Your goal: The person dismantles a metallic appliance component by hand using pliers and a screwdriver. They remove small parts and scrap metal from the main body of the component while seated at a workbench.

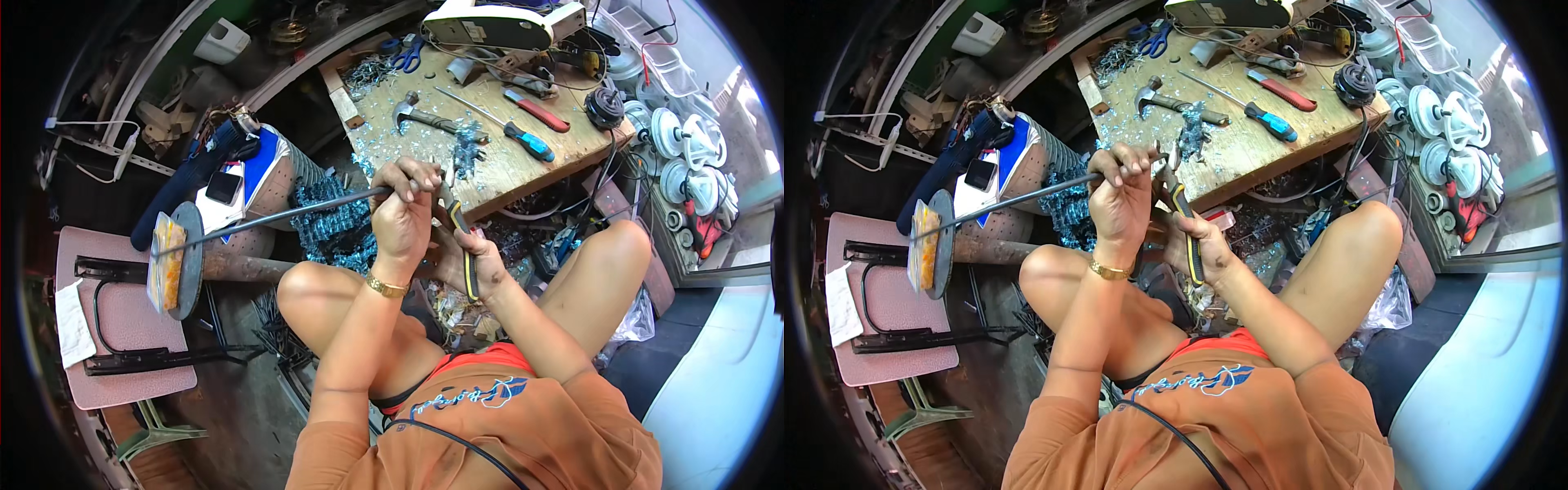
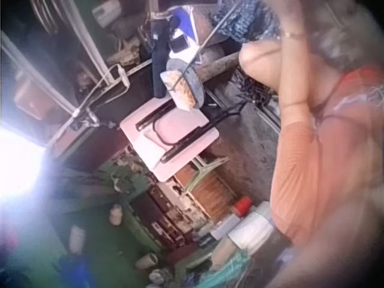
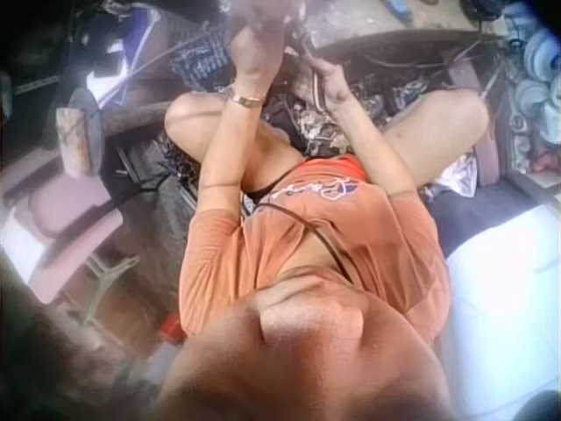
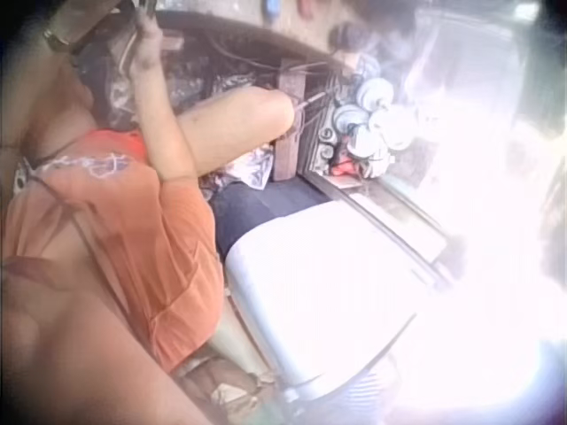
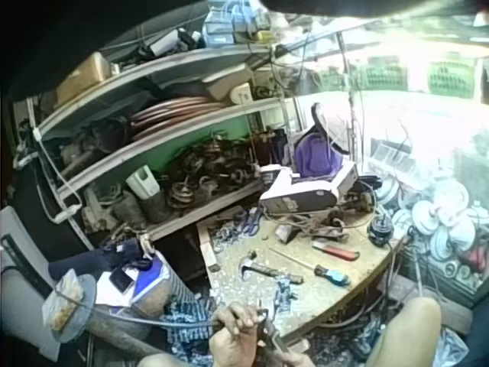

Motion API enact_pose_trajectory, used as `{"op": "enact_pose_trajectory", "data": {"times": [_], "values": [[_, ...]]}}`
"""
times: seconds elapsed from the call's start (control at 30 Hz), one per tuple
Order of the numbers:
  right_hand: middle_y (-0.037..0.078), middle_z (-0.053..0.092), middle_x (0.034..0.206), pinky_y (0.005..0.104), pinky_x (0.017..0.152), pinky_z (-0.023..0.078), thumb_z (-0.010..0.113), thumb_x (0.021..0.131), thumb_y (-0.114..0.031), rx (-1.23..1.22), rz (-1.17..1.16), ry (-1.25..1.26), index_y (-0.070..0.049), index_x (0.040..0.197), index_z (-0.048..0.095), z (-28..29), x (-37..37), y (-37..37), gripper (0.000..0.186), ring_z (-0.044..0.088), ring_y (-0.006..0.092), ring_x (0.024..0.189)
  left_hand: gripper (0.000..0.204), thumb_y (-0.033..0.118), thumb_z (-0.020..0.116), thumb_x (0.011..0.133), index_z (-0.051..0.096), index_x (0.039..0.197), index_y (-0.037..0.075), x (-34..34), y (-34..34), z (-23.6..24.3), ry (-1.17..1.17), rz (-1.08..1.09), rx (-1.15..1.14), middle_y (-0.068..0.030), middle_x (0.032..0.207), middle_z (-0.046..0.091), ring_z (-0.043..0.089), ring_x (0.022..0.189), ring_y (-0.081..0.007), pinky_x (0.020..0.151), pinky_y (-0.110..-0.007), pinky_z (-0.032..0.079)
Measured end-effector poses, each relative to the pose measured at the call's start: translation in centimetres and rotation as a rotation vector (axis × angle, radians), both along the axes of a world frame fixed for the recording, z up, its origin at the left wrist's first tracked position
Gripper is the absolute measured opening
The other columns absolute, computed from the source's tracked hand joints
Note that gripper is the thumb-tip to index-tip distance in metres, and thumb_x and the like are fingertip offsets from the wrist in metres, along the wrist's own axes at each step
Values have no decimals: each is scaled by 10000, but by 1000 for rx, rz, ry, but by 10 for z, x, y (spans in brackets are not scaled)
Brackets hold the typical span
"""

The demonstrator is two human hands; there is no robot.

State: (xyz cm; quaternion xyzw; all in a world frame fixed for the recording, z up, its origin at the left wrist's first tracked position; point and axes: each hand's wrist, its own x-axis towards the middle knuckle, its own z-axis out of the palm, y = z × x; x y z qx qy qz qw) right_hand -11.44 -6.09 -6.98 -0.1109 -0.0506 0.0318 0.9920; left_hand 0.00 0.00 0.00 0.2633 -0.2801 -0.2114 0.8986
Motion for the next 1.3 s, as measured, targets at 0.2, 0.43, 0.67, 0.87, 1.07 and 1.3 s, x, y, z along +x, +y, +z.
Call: {"op": "enact_pose_trajectory", "data": {"times": [0.2,0.43,0.67,0.87,1.07,1.3], "values": [[118,512,1423,537,1064,405,667,888,-233,-61,-65,-23,-111,1486,391,13,-18,-1,670,479,305,1328,225,-53,525,835,472,676,99,-42,16,14,-204,148,-18,-108,771,594,580,816,-242,1018,-470,414],[158,537,1382,428,1114,396,634,731,-37,-248,167,50,-20,1477,375,23,-50,-3,789,513,276,1308,273,-15,523,919,517,676,108,-82,68,20,-284,235,107,-148,913,685,584,1096,-299,1126,-516,364],[110,626,1219,358,931,530,676,759,-107,-649,300,133,-53,1426,426,17,-73,-11,715,650,225,1059,450,292,371,1054,547,691,93,-119,130,7,-163,273,275,-126,836,671,591,1125,-343,1145,-551,333],[193,607,1099,434,925,489,608,765,-64,-1614,-100,-17,-46,1322,482,-4,-77,-10,571,627,345,1009,674,546,161,1068,499,701,94,-130,147,-20,-351,192,294,-93,735,602,606,1062,-337,1142,-549,332],[217,581,1142,501,881,488,653,790,-66,-1999,-367,-13,-50,1274,500,-7,-51,-27,508,580,444,1063,524,469,348,1075,462,744,80,-135,126,-35,731,174,-111,-136,905,614,556,1202,-356,1119,-539,402],[154,614,1165,367,993,456,636,703,-56,-1497,-20,-226,-20,1308,496,32,-79,-5,623,599,290,1091,404,420,370,1079,495,833,125,-115,179,-61,538,339,27,-51,790,522,554,781,-221,785,-395,506]]}}
